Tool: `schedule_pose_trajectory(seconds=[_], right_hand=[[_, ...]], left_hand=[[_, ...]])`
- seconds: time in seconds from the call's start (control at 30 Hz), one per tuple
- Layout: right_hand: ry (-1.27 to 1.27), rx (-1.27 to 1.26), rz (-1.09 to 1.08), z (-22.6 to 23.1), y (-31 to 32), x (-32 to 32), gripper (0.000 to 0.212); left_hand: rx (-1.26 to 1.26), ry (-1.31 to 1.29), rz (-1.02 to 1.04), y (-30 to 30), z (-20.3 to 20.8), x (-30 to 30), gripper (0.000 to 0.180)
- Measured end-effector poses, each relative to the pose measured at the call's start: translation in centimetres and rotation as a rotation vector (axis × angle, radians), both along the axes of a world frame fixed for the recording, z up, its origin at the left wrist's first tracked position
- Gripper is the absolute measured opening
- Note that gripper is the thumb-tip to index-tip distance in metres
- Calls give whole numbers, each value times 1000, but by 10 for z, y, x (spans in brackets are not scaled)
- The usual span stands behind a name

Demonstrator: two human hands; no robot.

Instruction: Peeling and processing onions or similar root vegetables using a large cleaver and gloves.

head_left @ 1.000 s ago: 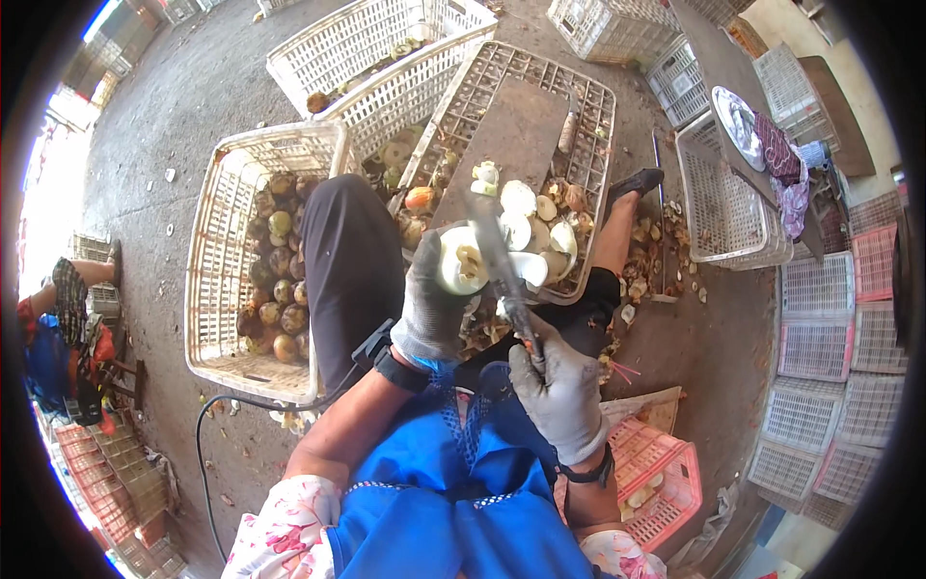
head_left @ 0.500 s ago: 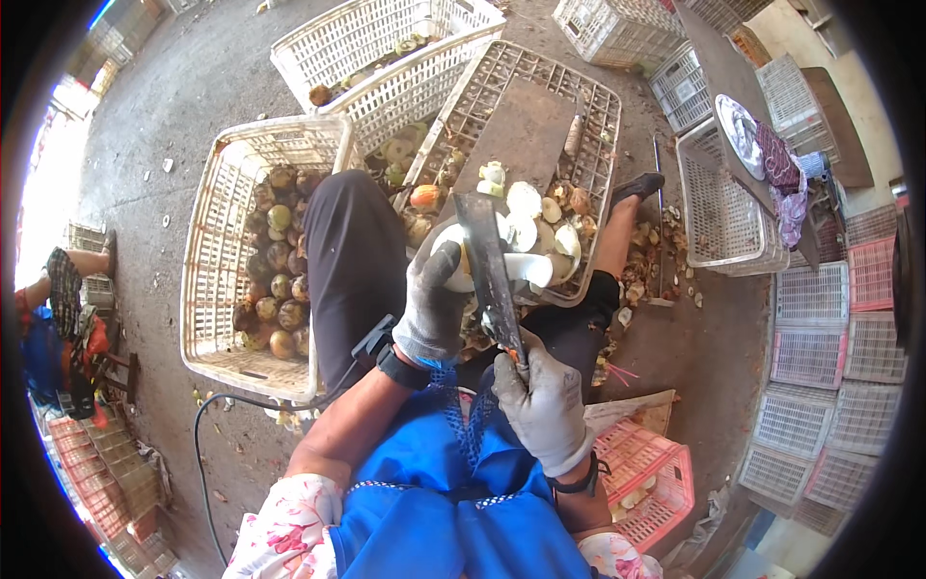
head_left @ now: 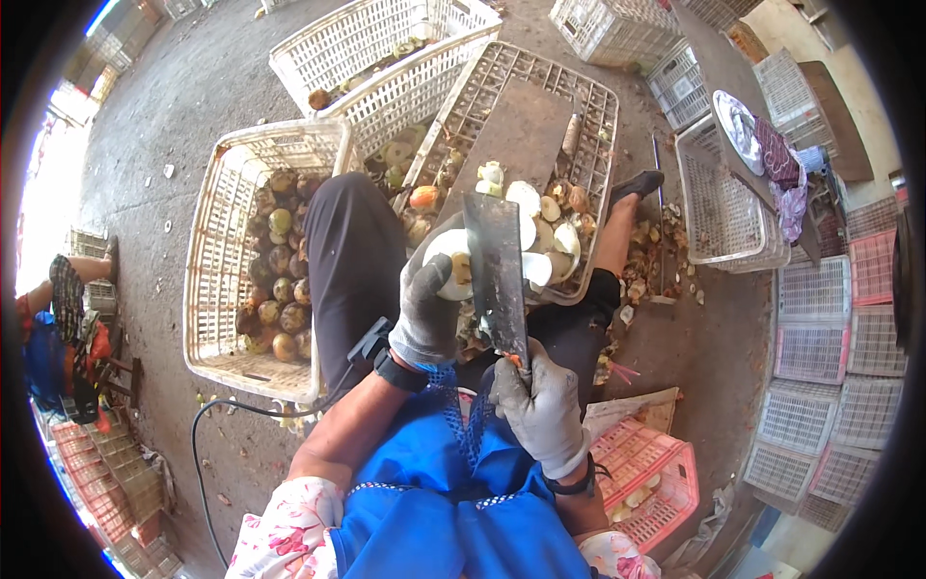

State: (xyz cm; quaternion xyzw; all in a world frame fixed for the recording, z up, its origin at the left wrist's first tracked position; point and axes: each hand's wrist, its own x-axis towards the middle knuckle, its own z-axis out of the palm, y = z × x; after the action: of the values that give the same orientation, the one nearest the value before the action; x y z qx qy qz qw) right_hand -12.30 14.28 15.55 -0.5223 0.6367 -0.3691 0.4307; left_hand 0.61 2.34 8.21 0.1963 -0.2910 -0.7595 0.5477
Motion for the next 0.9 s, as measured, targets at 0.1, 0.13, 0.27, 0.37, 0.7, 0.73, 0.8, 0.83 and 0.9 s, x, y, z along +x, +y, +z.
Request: schedule_pose_trajectory(seconds=[0.1,0.13,0.27,0.37,0.7,0.73,0.8,0.83,0.9], right_hand=[[-105,124,-10,12,0,-3,25],[-103,126,-11,9,1,-3,25],[120,50,-68,-2,3,2,26],[136,38,-98,-11,1,7,26],[250,-72,-162,-21,-10,3,26],[250,-69,-163,-21,-11,1,26],[231,-64,-56,-20,-15,-4,23],[231,-64,-52,-20,-17,-6,23],[-50,78,-89,-18,-20,-10,22]], left_hand=[[-10,32,-66,-1,5,1,69],[-9,34,-67,0,4,0,69],[43,-44,-39,4,2,-6,71],[67,-23,-70,7,-20,-3,72],[-697,-923,263,2,21,-4,70],[-695,-923,261,1,28,-3,70],[127,-484,-149,1,43,-1,68],[115,-447,-154,-1,26,1,69],[-75,-433,-50,-2,-3,-1,69]])
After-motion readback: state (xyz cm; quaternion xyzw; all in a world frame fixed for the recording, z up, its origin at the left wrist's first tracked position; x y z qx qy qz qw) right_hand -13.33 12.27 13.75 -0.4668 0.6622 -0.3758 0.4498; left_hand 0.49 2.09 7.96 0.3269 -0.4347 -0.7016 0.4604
